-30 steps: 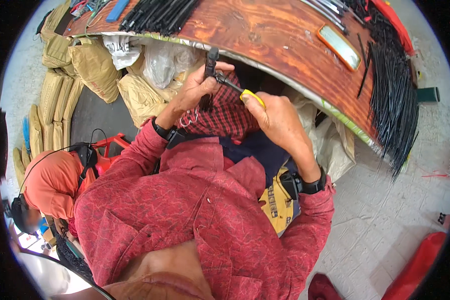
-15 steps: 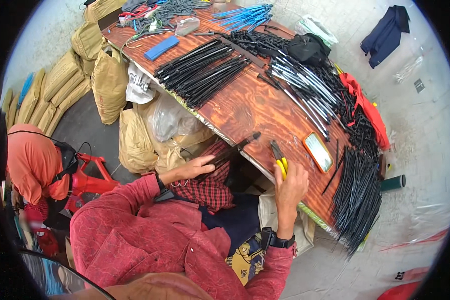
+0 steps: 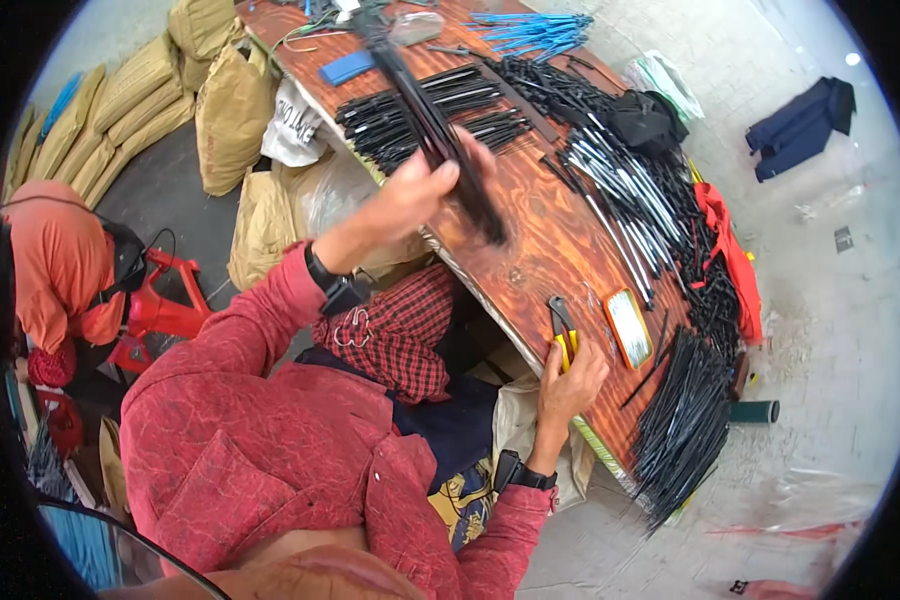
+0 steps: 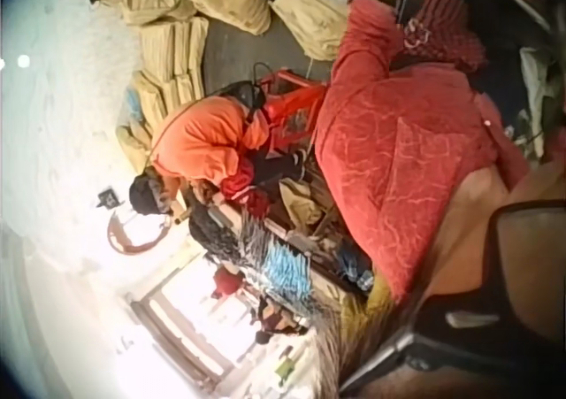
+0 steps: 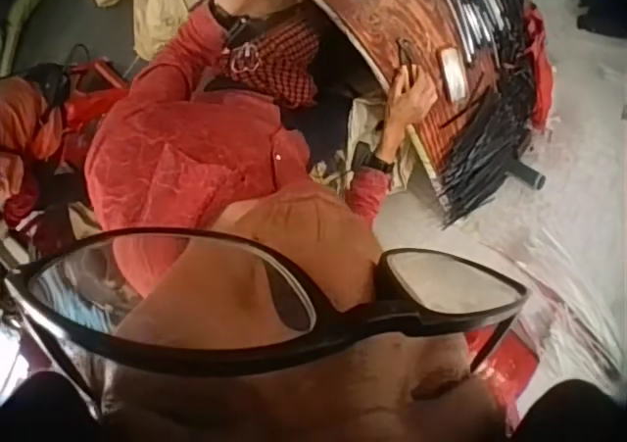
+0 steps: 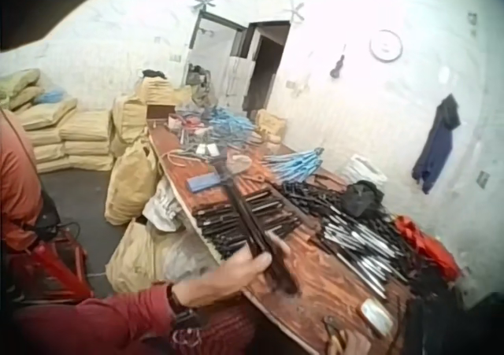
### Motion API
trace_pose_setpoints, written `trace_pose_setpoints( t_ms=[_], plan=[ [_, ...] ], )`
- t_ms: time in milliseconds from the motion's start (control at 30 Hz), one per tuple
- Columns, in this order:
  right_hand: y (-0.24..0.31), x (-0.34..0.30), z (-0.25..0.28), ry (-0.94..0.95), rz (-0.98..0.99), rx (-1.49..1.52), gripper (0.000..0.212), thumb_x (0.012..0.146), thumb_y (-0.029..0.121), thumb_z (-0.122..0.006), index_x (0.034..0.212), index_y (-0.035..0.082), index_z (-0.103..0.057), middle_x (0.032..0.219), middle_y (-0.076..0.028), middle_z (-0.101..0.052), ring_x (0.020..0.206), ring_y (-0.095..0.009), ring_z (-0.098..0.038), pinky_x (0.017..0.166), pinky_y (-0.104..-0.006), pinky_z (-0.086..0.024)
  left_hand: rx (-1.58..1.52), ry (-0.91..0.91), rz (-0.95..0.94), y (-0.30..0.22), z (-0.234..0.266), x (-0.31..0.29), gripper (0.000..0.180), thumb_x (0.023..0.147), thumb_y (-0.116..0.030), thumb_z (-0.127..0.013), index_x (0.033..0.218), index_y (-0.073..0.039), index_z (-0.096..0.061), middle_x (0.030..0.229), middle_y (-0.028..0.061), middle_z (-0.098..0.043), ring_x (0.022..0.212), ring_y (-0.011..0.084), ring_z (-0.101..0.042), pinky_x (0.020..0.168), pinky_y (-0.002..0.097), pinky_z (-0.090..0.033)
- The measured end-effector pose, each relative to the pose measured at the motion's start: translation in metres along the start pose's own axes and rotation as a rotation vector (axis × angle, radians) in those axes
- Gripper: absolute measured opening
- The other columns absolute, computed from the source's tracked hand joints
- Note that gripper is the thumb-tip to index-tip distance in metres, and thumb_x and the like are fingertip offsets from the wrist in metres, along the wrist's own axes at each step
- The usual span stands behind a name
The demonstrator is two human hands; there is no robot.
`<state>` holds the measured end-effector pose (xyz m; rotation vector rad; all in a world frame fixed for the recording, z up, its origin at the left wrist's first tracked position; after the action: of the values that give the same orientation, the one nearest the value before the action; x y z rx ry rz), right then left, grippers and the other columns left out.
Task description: Assembling a bundle of black cables at a workbench using cutting tools.
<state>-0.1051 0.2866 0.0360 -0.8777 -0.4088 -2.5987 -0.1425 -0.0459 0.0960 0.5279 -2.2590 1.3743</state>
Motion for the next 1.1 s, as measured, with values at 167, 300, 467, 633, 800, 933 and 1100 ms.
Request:
trace_pose_setpoints(
  t_ms=[167,300,467,633,800,933,1100],
  plan=[
    [0.001,0.004,0.001,-0.012,0.003,-0.006,0.035,0.088,0.018,-0.073,0.118,0.004,-0.065,0.111,-0.016,-0.062,0.103,-0.037,-0.058,0.089,-0.0467,-0.046,0.065,-0.157,0.089,0.014,0.057,0.051,0.028,0.100,-0.009,-0.060,0.127,-0.010,-0.052,0.125,0.0060,-0.061,0.117,0.0184,-0.059,0.104,0.0400,-0.052],
    [-0.001,0.005,0.001,0.008,-0.023,0.032,0.035,0.088,0.019,-0.074,0.118,0.004,-0.064,0.111,-0.016,-0.062,0.103,-0.036,-0.058,0.089,-0.0465,-0.046,0.055,-0.306,-0.142,-0.028,0.085,0.070,0.024,0.100,-0.003,-0.060,0.122,-0.008,-0.052,0.116,0.0052,-0.059,0.109,0.0162,-0.061,0.098,0.0331,-0.056],
    [0.001,0.004,0.004,-0.009,-0.029,0.007,0.034,0.088,0.018,-0.073,0.117,0.003,-0.065,0.109,-0.016,-0.063,0.103,-0.036,-0.059,0.090,-0.0463,-0.047,-0.008,-0.432,-0.279,-0.044,0.110,0.085,0.027,0.102,-0.006,-0.058,0.126,-0.008,-0.046,0.115,0.0075,-0.058,0.109,0.0170,-0.061,0.100,0.0365,-0.055],
    [0.003,0.005,0.000,-0.018,-0.034,0.001,0.034,0.088,0.021,-0.072,0.116,0.004,-0.066,0.109,-0.015,-0.064,0.102,-0.037,-0.059,0.089,-0.0459,-0.047,0.295,-0.618,-0.326,-0.016,0.124,0.091,0.040,0.089,0.007,-0.066,0.125,-0.005,-0.051,0.115,0.0092,-0.059,0.103,0.0190,-0.062,0.096,0.0325,-0.052],
    [0.001,0.000,-0.002,-0.013,0.004,-0.041,0.034,0.088,0.022,-0.071,0.117,0.004,-0.066,0.109,-0.016,-0.064,0.102,-0.037,-0.059,0.087,-0.0464,-0.048,-0.005,-0.734,-0.156,0.056,0.131,0.100,0.030,0.084,0.003,-0.066,0.111,-0.006,-0.055,0.104,0.0042,-0.061,0.099,0.0142,-0.059,0.091,0.0318,-0.051],
    [0.004,0.002,-0.002,-0.026,0.025,-0.050,0.034,0.089,0.021,-0.071,0.117,0.004,-0.066,0.110,-0.016,-0.064,0.103,-0.037,-0.060,0.086,-0.0467,-0.048,-0.475,-0.697,0.243,0.129,0.133,0.084,0.034,0.096,-0.011,-0.062,0.122,0.007,-0.049,0.127,0.0183,-0.053,0.113,0.0283,-0.058,0.105,0.0393,-0.049],
    [0.002,-0.001,-0.008,-0.011,0.017,-0.063,0.034,0.089,0.021,-0.070,0.118,0.004,-0.066,0.109,-0.016,-0.064,0.102,-0.037,-0.060,0.086,-0.0467,-0.049,-0.888,-0.695,0.329,0.125,0.106,0.052,0.070,0.101,-0.016,-0.055,0.147,0.019,-0.016,0.154,0.0350,-0.025,0.134,0.0453,-0.046,0.115,0.0455,-0.043]
  ],
)
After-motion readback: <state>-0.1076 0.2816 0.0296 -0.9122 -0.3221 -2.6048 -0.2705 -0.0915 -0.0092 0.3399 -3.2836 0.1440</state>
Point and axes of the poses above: each hand's wrist, its own x-axis towards the middle knuckle, its own z-axis out of the back of the hand, y = z × x, the point moved 9 cm from there along x, towards the middle knuckle
